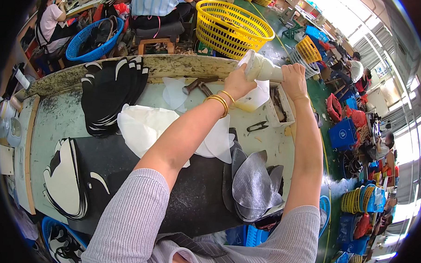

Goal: Manually assembling and layering various shoe components by peeling adhesive backing and pressing layers together on a workbench.

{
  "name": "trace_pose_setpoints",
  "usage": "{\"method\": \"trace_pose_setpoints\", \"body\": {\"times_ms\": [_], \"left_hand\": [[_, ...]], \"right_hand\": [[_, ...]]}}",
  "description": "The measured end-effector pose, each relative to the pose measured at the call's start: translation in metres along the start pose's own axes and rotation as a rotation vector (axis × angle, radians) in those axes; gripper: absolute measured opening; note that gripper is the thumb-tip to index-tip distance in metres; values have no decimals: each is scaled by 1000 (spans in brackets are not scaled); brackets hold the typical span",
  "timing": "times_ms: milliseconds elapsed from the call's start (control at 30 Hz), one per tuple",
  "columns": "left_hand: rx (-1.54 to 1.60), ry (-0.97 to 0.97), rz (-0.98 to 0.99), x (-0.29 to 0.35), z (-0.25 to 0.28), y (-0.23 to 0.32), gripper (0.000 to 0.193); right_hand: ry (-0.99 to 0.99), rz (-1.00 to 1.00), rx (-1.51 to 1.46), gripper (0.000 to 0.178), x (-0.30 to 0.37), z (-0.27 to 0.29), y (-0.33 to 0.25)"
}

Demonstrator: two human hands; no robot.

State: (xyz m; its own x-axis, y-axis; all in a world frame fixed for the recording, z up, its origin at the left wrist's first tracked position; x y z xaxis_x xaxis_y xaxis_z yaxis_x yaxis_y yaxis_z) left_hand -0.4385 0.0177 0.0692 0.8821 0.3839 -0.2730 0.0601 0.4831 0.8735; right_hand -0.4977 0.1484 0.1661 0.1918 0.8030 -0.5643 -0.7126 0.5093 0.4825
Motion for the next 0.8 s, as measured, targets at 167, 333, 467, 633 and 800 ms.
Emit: {"method": "trace_pose_setpoints", "body": {"times_ms": [167,333,467,633,800], "left_hand": [[107,-5,-75,-10,-2,-7,70],[74,-49,-68,-11,17,4,53],[73,15,-36,-15,14,-5,62],[107,-37,-222,10,26,15,69],[-117,-36,-406,151,153,72,40]], "right_hand": [[-185,26,340,7,-2,-5,40],[-34,160,498,21,60,101,104],[-344,149,445,12,109,74,49],[-422,231,133,25,109,59,-65],[-313,-214,-210,43,49,76,-68]]}}
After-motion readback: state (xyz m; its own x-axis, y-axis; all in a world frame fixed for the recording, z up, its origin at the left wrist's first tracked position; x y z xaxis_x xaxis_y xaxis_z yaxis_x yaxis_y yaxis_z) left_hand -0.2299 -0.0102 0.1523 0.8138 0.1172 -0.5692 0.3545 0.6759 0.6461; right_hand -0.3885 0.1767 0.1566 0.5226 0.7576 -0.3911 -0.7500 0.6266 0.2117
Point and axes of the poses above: each hand's wrist, its own x-axis away from the middle knuckle, its own z-axis out of the back of the hand, y = z × x, the point moved 10 cm from there along -x, towards the middle knuckle, and after that the axes turned 6 degrees about -z, right-handed, at the moved point
